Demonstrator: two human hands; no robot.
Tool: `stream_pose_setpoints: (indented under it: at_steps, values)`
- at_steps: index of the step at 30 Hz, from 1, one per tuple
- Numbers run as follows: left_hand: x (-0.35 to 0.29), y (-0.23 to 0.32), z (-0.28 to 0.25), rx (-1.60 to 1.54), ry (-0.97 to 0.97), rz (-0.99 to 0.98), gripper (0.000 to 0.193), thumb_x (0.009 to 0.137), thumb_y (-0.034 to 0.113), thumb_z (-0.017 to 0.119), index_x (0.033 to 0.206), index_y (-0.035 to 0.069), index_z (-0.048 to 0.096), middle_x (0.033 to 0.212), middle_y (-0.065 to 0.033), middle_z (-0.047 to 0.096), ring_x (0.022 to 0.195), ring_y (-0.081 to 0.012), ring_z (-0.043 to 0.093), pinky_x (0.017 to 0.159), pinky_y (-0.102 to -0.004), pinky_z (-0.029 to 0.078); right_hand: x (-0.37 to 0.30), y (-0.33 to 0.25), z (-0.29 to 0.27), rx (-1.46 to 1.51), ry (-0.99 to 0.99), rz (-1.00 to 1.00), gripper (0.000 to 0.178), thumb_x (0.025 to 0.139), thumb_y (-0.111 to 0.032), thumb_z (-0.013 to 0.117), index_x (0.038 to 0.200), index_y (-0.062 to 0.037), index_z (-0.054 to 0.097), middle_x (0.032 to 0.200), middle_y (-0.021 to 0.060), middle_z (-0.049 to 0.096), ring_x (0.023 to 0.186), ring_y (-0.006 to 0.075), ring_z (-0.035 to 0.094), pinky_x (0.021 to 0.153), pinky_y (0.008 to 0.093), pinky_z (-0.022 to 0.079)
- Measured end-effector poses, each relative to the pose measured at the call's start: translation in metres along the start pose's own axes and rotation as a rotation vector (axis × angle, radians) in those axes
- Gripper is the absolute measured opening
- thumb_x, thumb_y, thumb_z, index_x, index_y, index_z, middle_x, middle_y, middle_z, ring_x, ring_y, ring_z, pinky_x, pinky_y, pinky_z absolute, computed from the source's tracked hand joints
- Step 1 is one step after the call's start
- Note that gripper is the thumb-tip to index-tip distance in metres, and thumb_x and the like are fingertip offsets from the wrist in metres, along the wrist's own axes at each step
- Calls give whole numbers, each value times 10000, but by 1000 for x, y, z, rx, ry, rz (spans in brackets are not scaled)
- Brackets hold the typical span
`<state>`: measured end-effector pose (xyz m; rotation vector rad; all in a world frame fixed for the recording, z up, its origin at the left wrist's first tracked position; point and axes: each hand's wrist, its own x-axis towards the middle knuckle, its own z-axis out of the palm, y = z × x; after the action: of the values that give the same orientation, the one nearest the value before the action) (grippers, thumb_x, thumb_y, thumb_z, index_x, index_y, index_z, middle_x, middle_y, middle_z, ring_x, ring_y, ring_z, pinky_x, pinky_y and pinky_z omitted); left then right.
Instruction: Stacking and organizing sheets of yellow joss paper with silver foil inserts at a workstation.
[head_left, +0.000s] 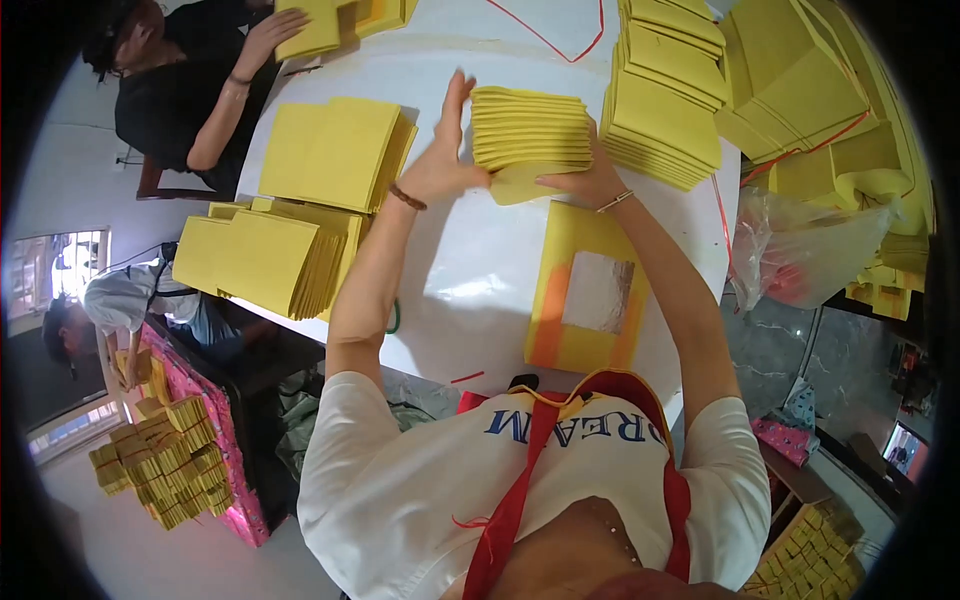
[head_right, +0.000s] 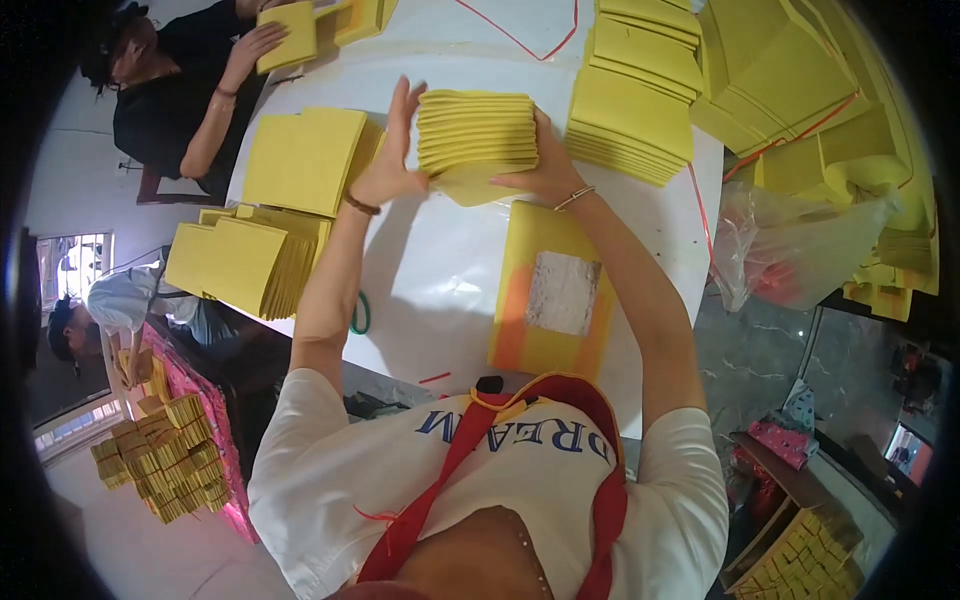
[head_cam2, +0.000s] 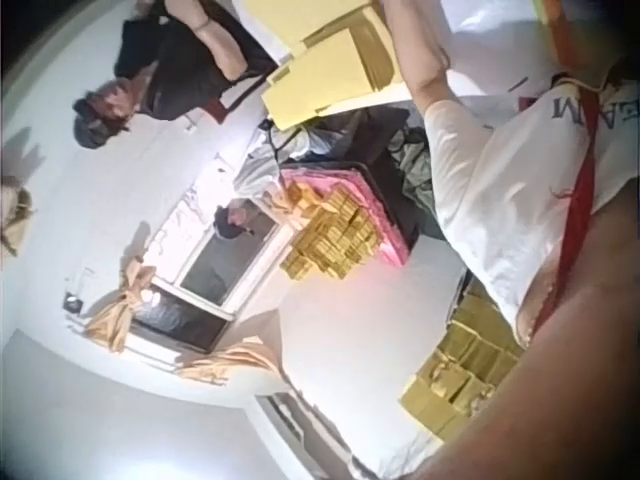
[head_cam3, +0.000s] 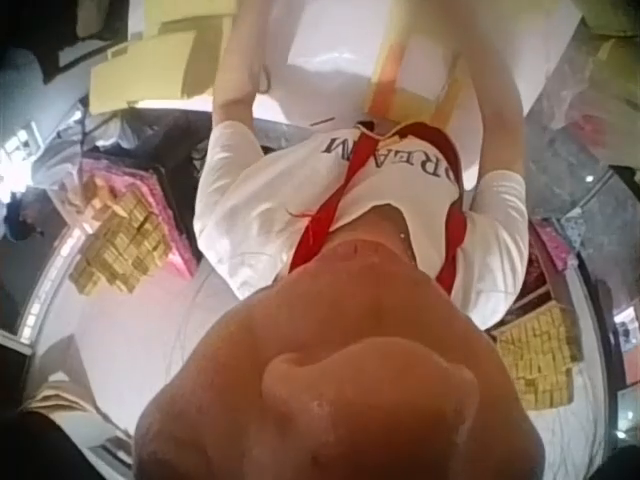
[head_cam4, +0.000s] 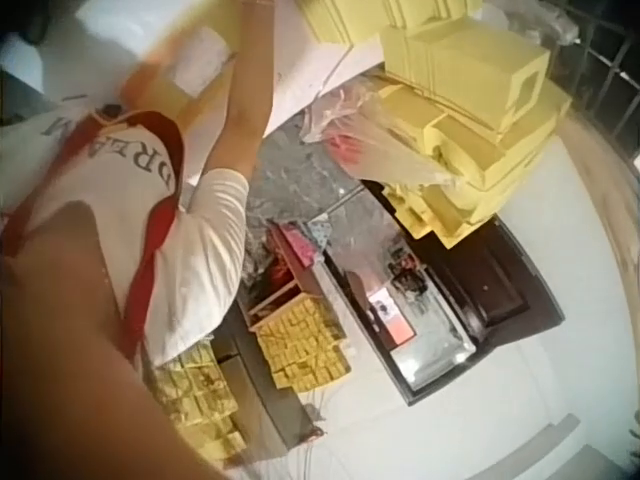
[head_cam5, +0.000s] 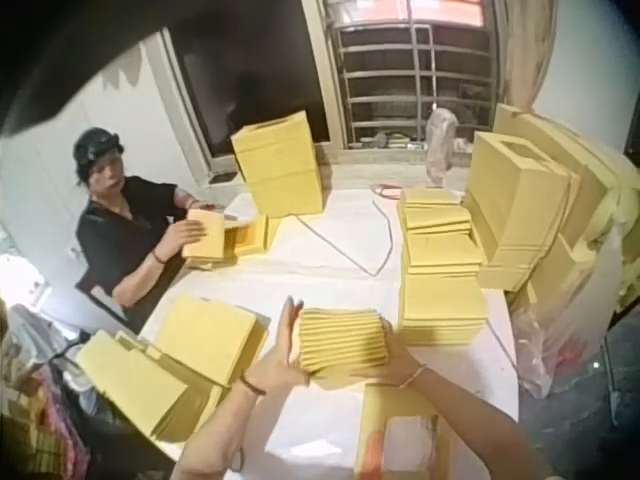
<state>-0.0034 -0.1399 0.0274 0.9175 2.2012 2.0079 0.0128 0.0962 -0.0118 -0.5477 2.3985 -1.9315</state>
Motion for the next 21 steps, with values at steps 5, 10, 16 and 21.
stream_pose_setpoints:
  at_steps: [5, 10, 16, 21]
  values:
    - [62, 63, 9, 583, -422, -158, 1203, 586, 632, 674, 1403, 47, 13, 1333, -248, 319, 1192, -385, 369, 980, -457, 287, 0, 6, -2, 73, -13, -13, 1051, 519, -200, 847, 1326, 7, 207, 1249, 130, 413, 1163, 219, 416, 980, 330, 346]
    - [61, 91, 32, 1059, -679, -190, 1148, 586, 461, 743, 1413, 113, 27, 1242, -213, 433, 1116, -386, 442, 941, -461, 337, 4, -2, -4, -32, -18, 53, 1059, 518, -210, 846, 1327, 4, 198, 1265, 131, 402, 1180, 225, 404, 985, 329, 344]
    - [59, 77, 40, 1208, -461, -249, 1047, 586, 325, 762, 1388, 95, 130, 1095, -178, 524, 1013, -357, 510, 838, -442, 405, 3, 0, -8, -27, -78, 42, 1104, 562, -199, 828, 1370, -49, 91, 1319, 136, 369, 1205, 217, 388, 970, 331, 359]
    - [55, 77, -5, 736, -273, -302, 1063, 571, 274, 771, 1383, 62, 118, 1009, -186, 571, 929, -319, 552, 836, -371, 423, -22, 16, -2, 173, 98, -34, 1236, 573, -207, 809, 1402, -113, -103, 1455, 176, 84, 1334, 263, 180, 1039, 401, 268]
